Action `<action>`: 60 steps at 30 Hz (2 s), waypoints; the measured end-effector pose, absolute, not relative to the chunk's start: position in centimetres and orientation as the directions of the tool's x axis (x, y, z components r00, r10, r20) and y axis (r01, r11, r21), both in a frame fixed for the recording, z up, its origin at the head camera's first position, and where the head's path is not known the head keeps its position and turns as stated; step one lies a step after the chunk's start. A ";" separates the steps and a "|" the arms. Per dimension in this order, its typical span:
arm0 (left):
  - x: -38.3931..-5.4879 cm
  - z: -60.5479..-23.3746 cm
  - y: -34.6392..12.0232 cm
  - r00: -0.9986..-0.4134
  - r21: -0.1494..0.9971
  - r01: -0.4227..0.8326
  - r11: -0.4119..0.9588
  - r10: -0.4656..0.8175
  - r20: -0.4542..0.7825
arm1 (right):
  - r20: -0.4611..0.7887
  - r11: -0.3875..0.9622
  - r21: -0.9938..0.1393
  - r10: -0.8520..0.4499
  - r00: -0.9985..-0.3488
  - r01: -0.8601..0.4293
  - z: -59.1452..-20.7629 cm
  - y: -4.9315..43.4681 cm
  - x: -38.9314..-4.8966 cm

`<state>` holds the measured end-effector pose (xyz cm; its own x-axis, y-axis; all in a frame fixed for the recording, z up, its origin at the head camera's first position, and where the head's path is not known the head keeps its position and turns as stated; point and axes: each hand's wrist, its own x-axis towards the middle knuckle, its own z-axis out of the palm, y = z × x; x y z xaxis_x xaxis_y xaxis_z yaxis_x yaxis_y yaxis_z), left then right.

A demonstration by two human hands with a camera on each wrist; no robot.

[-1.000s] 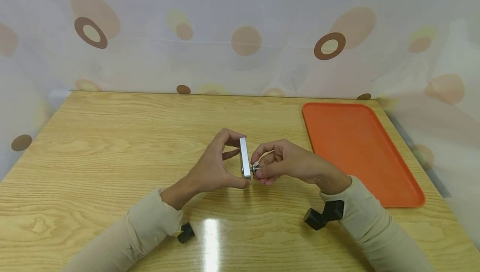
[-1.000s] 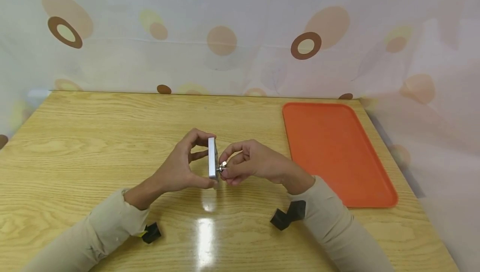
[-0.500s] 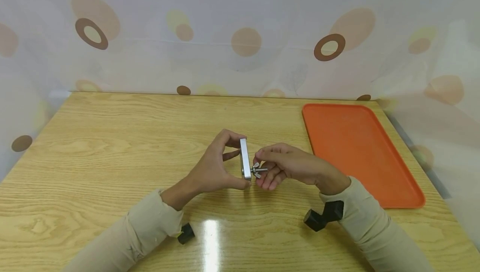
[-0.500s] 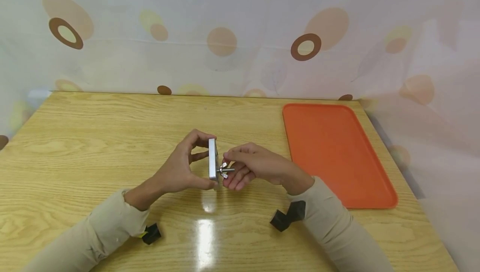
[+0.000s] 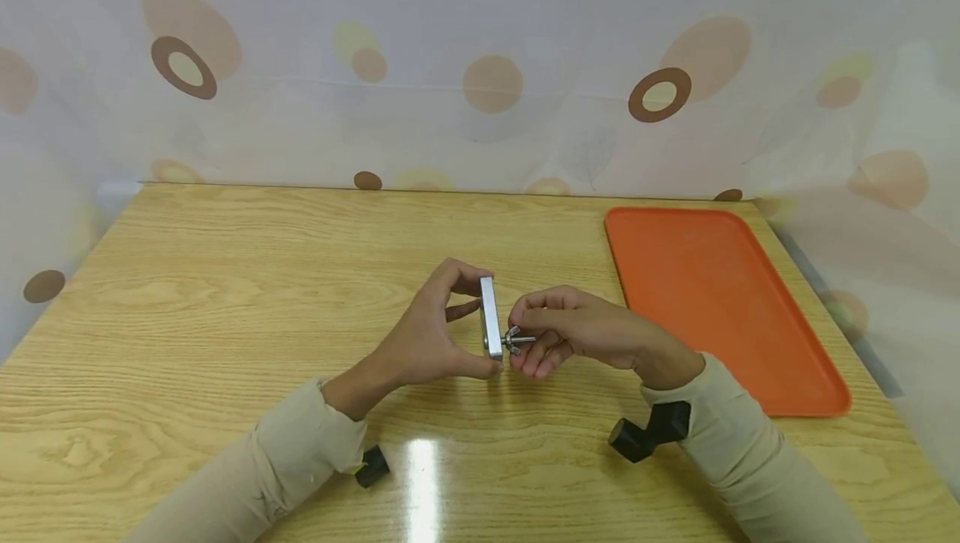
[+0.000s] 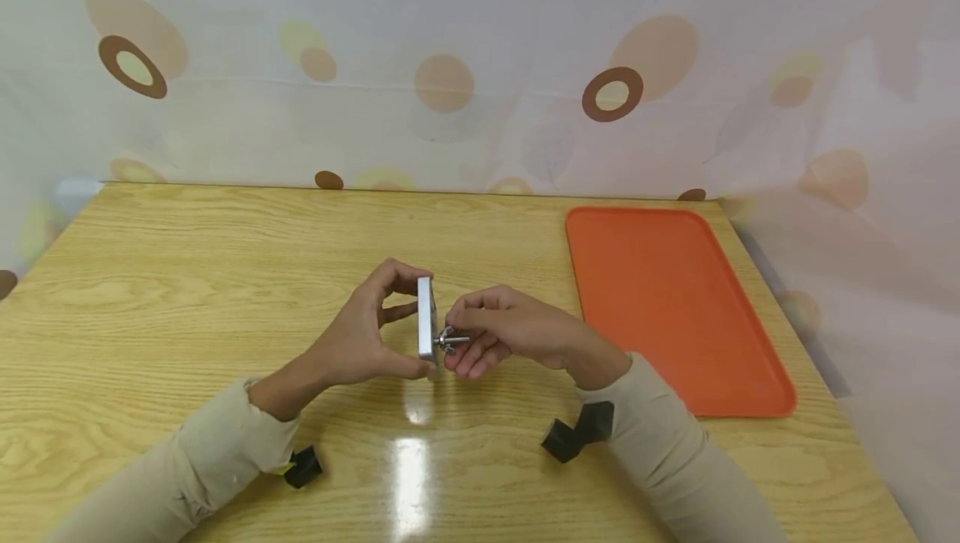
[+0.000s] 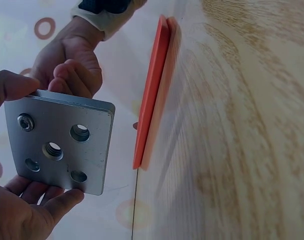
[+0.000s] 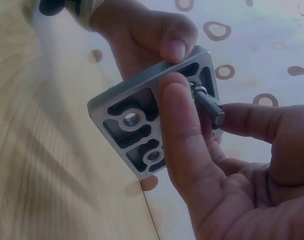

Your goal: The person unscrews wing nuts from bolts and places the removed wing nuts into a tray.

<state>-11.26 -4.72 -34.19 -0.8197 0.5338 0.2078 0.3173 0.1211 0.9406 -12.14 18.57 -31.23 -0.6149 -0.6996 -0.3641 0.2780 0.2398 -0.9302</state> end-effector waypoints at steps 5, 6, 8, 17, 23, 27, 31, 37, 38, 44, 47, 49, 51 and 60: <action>-11.2 -34.4 -4.7 -0.818 0.942 0.312 0.121 0.538 0.202 | -0.364 0.276 -0.931 -0.691 -0.624 0.238 -31.2 18.6 -12.0; -11.2 -34.4 -4.7 -0.817 0.943 0.312 0.120 0.540 0.201 | -0.363 0.286 -0.932 -0.689 -0.627 0.225 -31.2 18.6 -12.0; -11.1 -34.5 -4.7 -0.815 0.943 0.310 0.120 0.544 0.199 | -0.366 0.305 -0.929 -0.680 -0.635 0.209 -31.2 18.7 -11.9; -10.9 -34.4 -4.7 -0.806 0.938 0.329 0.113 0.552 0.216 | -0.325 0.288 -0.943 -0.694 -0.643 0.166 -31.4 18.9 -11.9; -11.1 -34.4 -4.7 -0.805 0.934 0.338 0.115 0.550 0.223 | -0.287 0.239 -0.957 -0.727 -0.624 0.162 -31.4 18.9 -12.1; -11.4 -34.4 -4.7 -0.802 0.930 0.349 0.119 0.552 0.230 | -0.281 0.241 -0.959 -0.734 -0.618 0.149 -31.2 18.9 -12.3; -11.7 -34.3 -4.7 -0.800 0.926 0.359 0.120 0.551 0.239 | -0.273 0.252 -0.960 -0.732 -0.624 0.125 -30.9 18.9 -12.4; -11.8 -34.1 -4.7 -0.802 0.928 0.353 0.123 0.551 0.232 | -0.260 0.259 -0.961 -0.730 -0.632 0.095 -30.7 18.7 -12.3; -11.7 -34.1 -4.7 -0.803 0.928 0.350 0.125 0.550 0.229 | -0.266 0.269 -0.958 -0.726 -0.634 0.094 -30.7 18.7 -12.3; -11.5 -34.2 -4.7 -0.810 0.933 0.338 0.128 0.545 0.219 | -0.380 0.344 -0.920 -0.658 -0.650 0.190 -30.9 18.5 -12.2; -11.5 -34.2 -4.7 -0.812 0.934 0.334 0.127 0.542 0.216 | -0.421 0.334 -0.906 -0.632 -0.651 0.262 -30.9 18.3 -12.2; -11.5 -34.1 -4.7 -0.813 0.936 0.330 0.127 0.541 0.213 | -0.424 0.324 -0.905 -0.633 -0.648 0.275 -30.9 18.2 -12.2; -11.5 -34.1 -4.7 -0.812 0.934 0.334 0.125 0.542 0.217 | -0.422 0.321 -0.906 -0.637 -0.645 0.275 -30.8 18.2 -12.2; -11.4 -34.1 -4.7 -0.803 0.930 0.347 0.123 0.551 0.227 | -0.399 0.297 -0.917 -0.658 -0.639 0.267 -30.8 18.2 -11.9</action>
<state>-11.40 -4.69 -34.08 -0.8031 0.5510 0.2265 0.3465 0.1227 0.9300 -11.94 18.20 -30.78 -0.6389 -0.6578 -0.3989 0.2670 0.2968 -0.9169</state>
